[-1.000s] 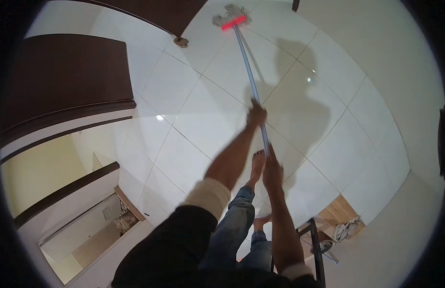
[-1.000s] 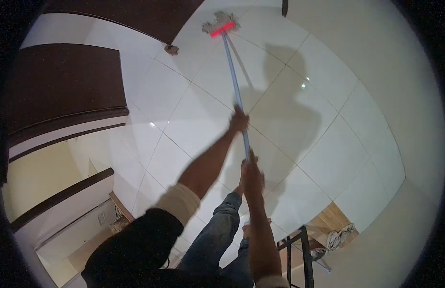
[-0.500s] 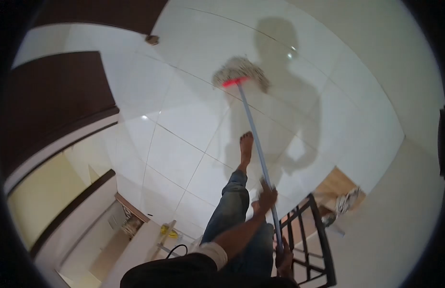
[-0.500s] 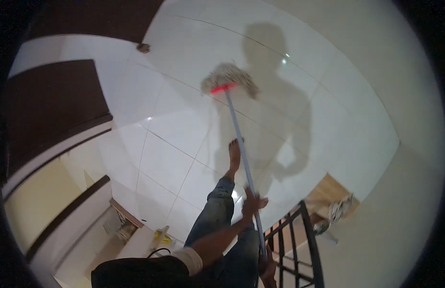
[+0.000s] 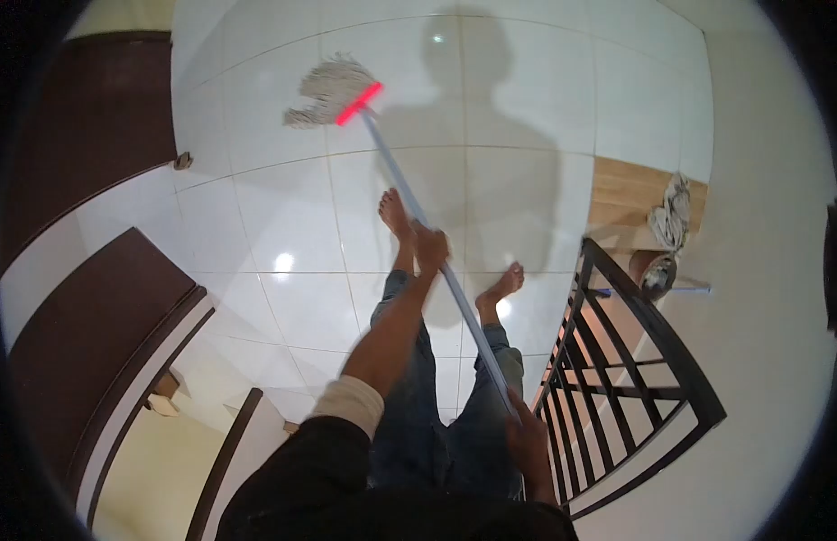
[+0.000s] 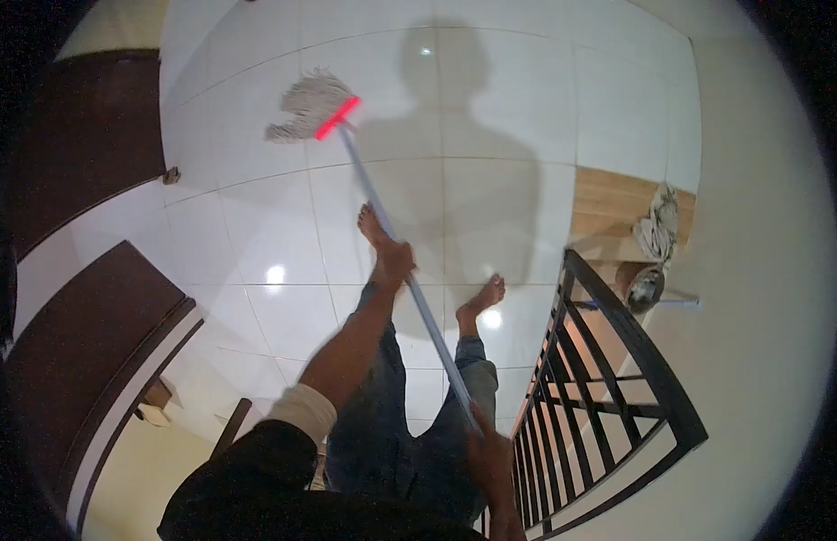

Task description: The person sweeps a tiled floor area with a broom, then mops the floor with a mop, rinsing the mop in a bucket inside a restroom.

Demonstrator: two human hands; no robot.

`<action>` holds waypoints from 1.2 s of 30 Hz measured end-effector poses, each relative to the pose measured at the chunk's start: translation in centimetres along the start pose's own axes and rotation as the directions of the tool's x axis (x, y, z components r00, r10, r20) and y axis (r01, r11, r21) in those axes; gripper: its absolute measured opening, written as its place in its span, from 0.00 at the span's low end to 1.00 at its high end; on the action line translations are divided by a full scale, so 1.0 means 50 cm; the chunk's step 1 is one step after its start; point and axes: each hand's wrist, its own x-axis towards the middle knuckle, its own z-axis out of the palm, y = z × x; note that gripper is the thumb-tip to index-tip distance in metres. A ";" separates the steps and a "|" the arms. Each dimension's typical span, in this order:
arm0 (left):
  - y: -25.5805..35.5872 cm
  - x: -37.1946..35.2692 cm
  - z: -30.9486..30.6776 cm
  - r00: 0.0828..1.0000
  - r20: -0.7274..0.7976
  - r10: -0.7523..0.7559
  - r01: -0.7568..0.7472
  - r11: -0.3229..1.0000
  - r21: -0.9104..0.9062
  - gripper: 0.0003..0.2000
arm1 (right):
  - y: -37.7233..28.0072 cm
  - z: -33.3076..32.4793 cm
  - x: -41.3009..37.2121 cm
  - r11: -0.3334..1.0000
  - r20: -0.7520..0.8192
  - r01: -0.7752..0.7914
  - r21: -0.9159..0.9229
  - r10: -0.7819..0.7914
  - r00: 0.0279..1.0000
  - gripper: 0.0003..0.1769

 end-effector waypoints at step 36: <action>0.154 0.137 0.167 0.915 0.203 0.348 -0.382 0.911 0.158 0.22 | 0.126 -0.016 0.186 0.851 -0.088 0.270 0.451 -0.259 0.962 0.32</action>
